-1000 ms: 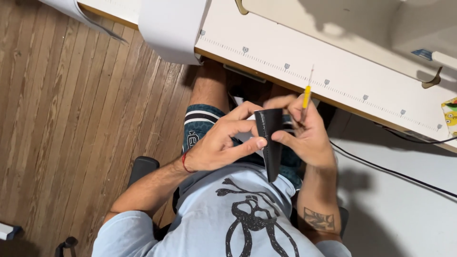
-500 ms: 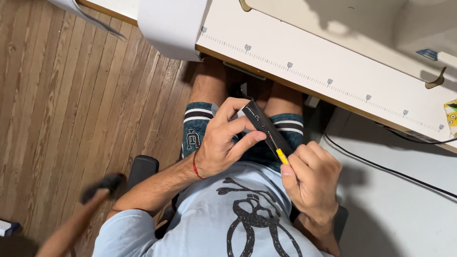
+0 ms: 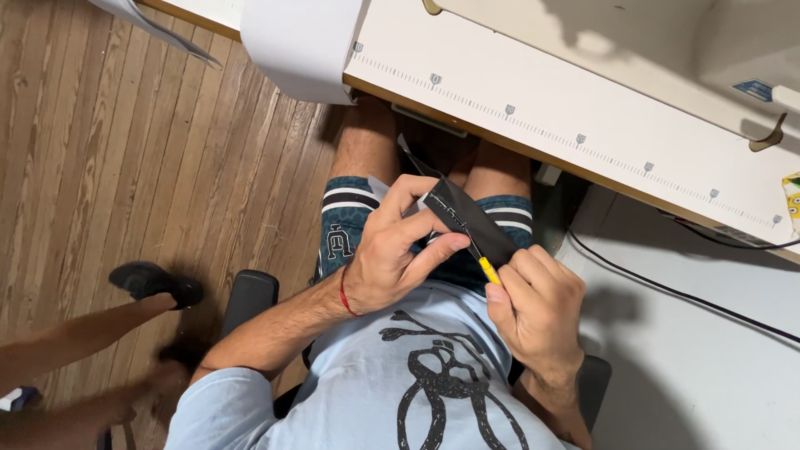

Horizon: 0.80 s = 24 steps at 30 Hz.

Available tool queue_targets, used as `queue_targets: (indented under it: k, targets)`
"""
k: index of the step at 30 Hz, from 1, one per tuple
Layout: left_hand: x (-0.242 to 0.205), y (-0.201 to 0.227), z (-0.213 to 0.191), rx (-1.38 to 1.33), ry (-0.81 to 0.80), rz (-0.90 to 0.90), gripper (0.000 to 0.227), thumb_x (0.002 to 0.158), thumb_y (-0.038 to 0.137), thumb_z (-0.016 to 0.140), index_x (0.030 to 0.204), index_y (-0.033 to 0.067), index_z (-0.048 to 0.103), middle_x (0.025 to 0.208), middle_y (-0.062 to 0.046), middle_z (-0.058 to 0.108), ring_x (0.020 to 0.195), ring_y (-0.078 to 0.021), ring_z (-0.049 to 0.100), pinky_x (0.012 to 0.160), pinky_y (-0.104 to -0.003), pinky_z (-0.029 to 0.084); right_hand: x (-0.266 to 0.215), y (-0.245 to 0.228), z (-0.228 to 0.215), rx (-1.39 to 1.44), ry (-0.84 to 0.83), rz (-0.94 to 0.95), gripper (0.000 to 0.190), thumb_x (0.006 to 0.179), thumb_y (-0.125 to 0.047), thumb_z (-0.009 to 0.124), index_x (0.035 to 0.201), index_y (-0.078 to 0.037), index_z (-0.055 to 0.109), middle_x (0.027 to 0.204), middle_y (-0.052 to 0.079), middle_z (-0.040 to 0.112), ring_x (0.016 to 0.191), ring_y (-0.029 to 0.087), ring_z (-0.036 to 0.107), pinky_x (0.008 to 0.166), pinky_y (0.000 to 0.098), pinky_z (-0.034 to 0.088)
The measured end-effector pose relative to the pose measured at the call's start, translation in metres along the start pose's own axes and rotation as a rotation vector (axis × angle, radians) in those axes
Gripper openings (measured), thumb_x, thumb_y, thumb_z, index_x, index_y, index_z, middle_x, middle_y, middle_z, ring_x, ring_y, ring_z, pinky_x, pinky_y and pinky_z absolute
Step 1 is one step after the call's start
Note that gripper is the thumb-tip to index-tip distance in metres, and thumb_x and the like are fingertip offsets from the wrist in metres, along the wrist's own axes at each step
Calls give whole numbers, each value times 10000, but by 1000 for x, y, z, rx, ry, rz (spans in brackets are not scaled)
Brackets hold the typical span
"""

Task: Preparing a small piece of leather by folding and using a hand tool at a sewing station

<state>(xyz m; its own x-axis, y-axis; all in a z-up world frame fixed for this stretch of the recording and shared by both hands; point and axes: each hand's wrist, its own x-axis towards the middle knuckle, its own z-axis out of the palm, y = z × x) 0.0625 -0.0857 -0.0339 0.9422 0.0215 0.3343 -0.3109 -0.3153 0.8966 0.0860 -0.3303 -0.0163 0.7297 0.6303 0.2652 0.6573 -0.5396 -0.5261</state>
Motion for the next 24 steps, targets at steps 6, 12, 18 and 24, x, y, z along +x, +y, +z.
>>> queue_targets:
  k: [6,12,18,24]
  targets:
    - [4,4,-3,-15,-47,32,179,1148,178,783,1184,3,778,1324,-179,632,1162,-291,693,1008,-381,602,3,6,6,17,-24,-12,617,1252,-454,309,786,-74,449,772,62,430,685,273,399,595,457,267]
    - [1,0,12,-143,-28,91,177,1161,209,777,1051,71,796,1268,-148,700,988,-358,762,899,-444,646,2,24,16,185,-13,0,573,1263,-423,351,818,-110,529,743,64,434,666,379,555,550,452,488]
    - [5,-5,4,-274,-106,49,167,1164,189,765,1064,56,769,1323,-158,680,1057,-346,730,956,-436,621,3,41,36,757,240,199,516,1282,-471,387,889,-138,417,1100,187,656,1103,330,658,1000,367,485]
    - [35,33,-24,-230,-325,101,226,1170,150,716,1008,-6,690,1220,-288,692,944,-540,690,823,-590,572,16,84,76,1200,-44,39,844,858,-639,976,1109,-155,333,1421,339,738,1604,504,552,1351,551,318]
